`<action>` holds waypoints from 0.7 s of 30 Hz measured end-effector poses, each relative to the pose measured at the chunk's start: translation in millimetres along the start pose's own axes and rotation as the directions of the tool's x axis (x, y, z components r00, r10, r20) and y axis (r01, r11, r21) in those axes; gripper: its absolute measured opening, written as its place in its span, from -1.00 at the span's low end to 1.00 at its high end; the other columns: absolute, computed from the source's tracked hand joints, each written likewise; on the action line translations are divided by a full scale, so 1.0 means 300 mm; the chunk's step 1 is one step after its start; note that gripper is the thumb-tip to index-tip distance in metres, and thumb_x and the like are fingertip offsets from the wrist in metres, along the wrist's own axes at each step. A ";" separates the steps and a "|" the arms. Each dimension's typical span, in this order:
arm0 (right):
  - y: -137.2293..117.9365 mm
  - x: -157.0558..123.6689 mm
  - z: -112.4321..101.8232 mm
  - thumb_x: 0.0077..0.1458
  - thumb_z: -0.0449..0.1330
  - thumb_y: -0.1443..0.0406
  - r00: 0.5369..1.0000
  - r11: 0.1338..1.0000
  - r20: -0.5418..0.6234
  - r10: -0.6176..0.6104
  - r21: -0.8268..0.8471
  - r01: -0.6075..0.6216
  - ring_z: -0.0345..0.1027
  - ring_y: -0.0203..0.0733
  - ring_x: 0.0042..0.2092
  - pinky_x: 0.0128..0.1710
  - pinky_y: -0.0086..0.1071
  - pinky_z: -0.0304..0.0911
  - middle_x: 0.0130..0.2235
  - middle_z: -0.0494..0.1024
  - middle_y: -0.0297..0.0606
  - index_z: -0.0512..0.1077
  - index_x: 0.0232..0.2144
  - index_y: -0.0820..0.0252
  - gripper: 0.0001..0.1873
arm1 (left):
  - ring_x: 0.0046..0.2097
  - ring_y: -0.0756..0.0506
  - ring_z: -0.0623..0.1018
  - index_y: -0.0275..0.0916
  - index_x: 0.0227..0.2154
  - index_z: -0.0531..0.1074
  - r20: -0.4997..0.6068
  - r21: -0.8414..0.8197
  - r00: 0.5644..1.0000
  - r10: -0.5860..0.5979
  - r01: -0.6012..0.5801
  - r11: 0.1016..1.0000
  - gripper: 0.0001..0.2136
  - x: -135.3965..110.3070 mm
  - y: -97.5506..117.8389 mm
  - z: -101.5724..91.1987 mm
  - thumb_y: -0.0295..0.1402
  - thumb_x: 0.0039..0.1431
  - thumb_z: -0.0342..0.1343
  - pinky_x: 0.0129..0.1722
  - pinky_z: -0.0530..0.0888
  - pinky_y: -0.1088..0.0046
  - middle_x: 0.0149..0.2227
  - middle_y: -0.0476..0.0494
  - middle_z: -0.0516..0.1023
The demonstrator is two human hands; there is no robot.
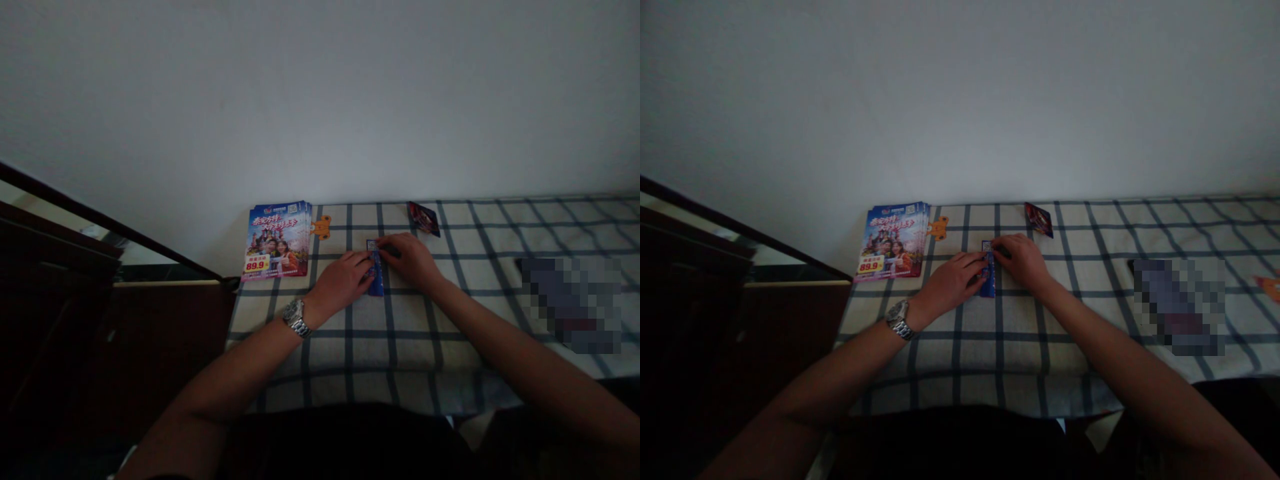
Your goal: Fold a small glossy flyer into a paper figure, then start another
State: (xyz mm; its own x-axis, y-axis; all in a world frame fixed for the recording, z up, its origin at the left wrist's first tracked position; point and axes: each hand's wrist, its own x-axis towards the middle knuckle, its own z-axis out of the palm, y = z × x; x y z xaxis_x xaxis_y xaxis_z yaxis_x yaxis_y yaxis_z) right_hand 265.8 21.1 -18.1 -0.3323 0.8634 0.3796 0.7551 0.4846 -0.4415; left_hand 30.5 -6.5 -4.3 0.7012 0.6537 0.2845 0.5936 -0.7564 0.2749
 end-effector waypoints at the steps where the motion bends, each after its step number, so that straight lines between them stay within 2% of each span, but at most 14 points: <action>1: 0.000 0.002 -0.001 0.27 0.26 0.29 1.000 1.000 0.005 0.003 -0.014 -0.003 0.55 0.10 -0.02 0.03 0.02 0.42 -0.05 0.70 -0.19 0.57 -0.12 0.09 -0.86 | 0.20 -0.23 0.47 -0.29 0.11 0.46 0.002 0.001 1.000 0.001 -0.001 1.000 -0.72 0.000 0.000 0.001 -0.32 0.43 0.14 0.23 0.51 0.13 0.23 -0.25 0.49; 7: -0.018 0.019 -0.011 0.26 0.26 0.33 1.000 0.997 0.019 -0.006 -0.076 0.008 0.53 0.08 -0.02 -0.01 -0.08 0.39 -0.08 0.69 -0.18 0.57 -0.16 0.08 -0.88 | 0.21 -0.24 0.47 -0.30 0.12 0.46 0.002 -0.002 1.000 0.003 -0.003 1.000 -0.72 0.000 0.003 0.001 -0.32 0.44 0.10 0.22 0.52 0.14 0.24 -0.26 0.47; 13: -0.023 0.058 -0.016 0.27 0.24 0.34 0.998 0.988 0.040 0.039 -0.152 -0.033 0.50 -0.01 -0.12 -0.14 -0.24 0.31 -0.16 0.64 -0.17 0.56 -0.22 0.14 -0.92 | 0.19 -0.22 0.48 -0.30 0.11 0.47 0.008 0.012 1.000 0.003 -0.003 1.000 -0.73 0.001 0.005 -0.001 -0.32 0.45 0.10 0.22 0.52 0.17 0.24 -0.24 0.47; 21: 0.004 0.097 -0.011 0.31 0.22 0.29 0.997 0.987 0.018 0.076 -0.147 -0.072 0.49 -0.06 -0.18 -0.21 -0.29 0.26 -0.16 0.62 -0.18 0.56 -0.24 0.13 -0.90 | 0.20 -0.24 0.48 -0.32 0.11 0.48 0.004 0.009 1.000 0.005 -0.005 1.000 -0.71 0.002 0.002 0.005 -0.31 0.44 0.11 0.22 0.52 0.16 0.26 -0.26 0.46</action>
State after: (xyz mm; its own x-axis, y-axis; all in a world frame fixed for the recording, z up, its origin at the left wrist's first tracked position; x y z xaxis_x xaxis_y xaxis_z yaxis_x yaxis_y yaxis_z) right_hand 258.7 46.3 -4.9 -0.2845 0.9000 0.3301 0.8518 0.3953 -0.3438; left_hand 31.8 -6.6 -5.5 0.7055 0.6502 0.2820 0.5938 -0.7595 0.2657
